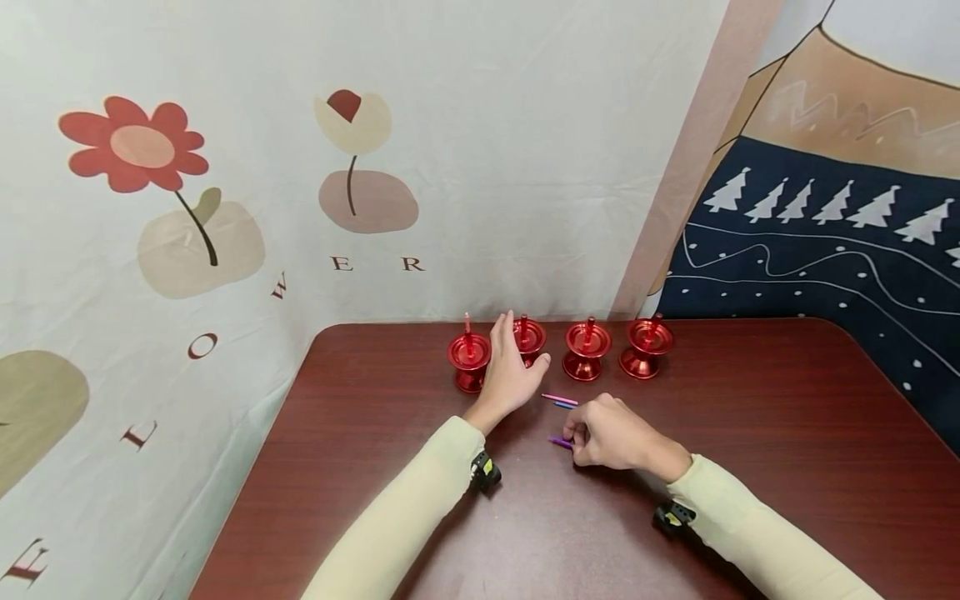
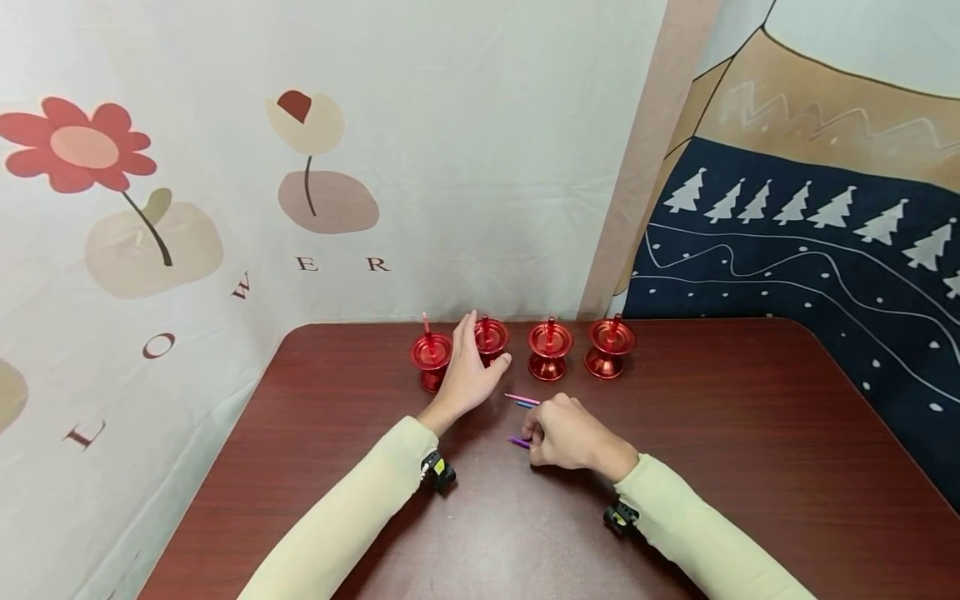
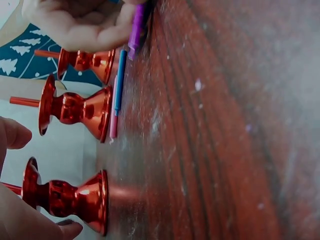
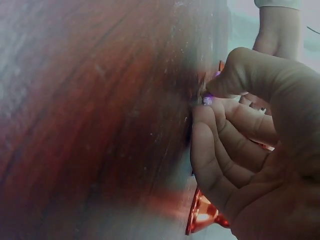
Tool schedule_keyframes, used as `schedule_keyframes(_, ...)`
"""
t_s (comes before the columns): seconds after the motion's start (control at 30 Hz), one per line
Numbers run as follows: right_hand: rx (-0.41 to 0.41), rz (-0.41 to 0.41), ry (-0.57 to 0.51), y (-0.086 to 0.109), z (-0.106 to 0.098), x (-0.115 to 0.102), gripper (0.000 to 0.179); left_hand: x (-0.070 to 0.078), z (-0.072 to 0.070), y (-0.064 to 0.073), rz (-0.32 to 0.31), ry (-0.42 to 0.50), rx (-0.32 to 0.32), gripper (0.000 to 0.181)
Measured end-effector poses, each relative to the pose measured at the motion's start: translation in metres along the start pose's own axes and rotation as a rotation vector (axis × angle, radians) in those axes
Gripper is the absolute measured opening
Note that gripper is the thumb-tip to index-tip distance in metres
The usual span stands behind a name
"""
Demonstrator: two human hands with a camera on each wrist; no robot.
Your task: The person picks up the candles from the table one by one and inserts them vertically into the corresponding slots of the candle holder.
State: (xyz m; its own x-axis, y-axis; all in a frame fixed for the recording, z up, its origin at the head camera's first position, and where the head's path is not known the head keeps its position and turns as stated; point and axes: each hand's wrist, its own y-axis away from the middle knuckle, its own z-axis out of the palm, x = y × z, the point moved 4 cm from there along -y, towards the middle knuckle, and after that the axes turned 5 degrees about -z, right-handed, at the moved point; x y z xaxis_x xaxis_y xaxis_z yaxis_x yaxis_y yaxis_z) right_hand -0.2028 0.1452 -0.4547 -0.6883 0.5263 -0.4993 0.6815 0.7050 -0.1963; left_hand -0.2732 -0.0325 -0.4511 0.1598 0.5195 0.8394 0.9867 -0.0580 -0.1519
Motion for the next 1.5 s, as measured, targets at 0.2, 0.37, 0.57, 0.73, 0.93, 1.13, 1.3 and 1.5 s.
schedule_keyframes(0.2, 0.069, -0.050, -0.016, -0.001, -0.006, -0.001, 0.016, -0.003, -0.001, -0.003, -0.021, -0.002, -0.010, 0.088)
schedule_keyframes(0.37, 0.142, -0.055, -0.061, -0.005, -0.012, 0.001, 0.016, -0.005, -0.002, -0.004, -0.020, -0.015, -0.008, 0.086)
schedule_keyframes(0.57, 0.191, -0.001, -0.138, -0.014, -0.018, 0.005, 0.016, -0.005, -0.002, -0.005, -0.027, -0.039, -0.012, 0.086)
schedule_keyframes(0.73, 0.264, 0.028, -0.165, -0.023, -0.024, 0.005, 0.016, -0.004, -0.002, -0.004, -0.027, -0.042, -0.017, 0.087)
schedule_keyframes(0.93, 0.359, 0.059, -0.233, -0.037, -0.034, 0.004, 0.017, -0.004, -0.001, -0.001, -0.017, -0.066, -0.013, 0.088)
schedule_keyframes(1.13, 0.462, 0.095, -0.233, -0.050, -0.044, 0.005, 0.015, -0.001, -0.001, 0.004, -0.016, -0.076, -0.016, 0.085)
schedule_keyframes(1.3, 0.547, 0.123, -0.240, -0.060, -0.052, 0.005, 0.011, -0.008, 0.001, 0.003, -0.006, -0.056, -0.016, 0.085)
schedule_keyframes(1.5, 0.629, 0.137, -0.261, -0.070, -0.061, 0.001, 0.005, -0.028, 0.013, -0.002, 0.016, -0.040, -0.003, 0.088)
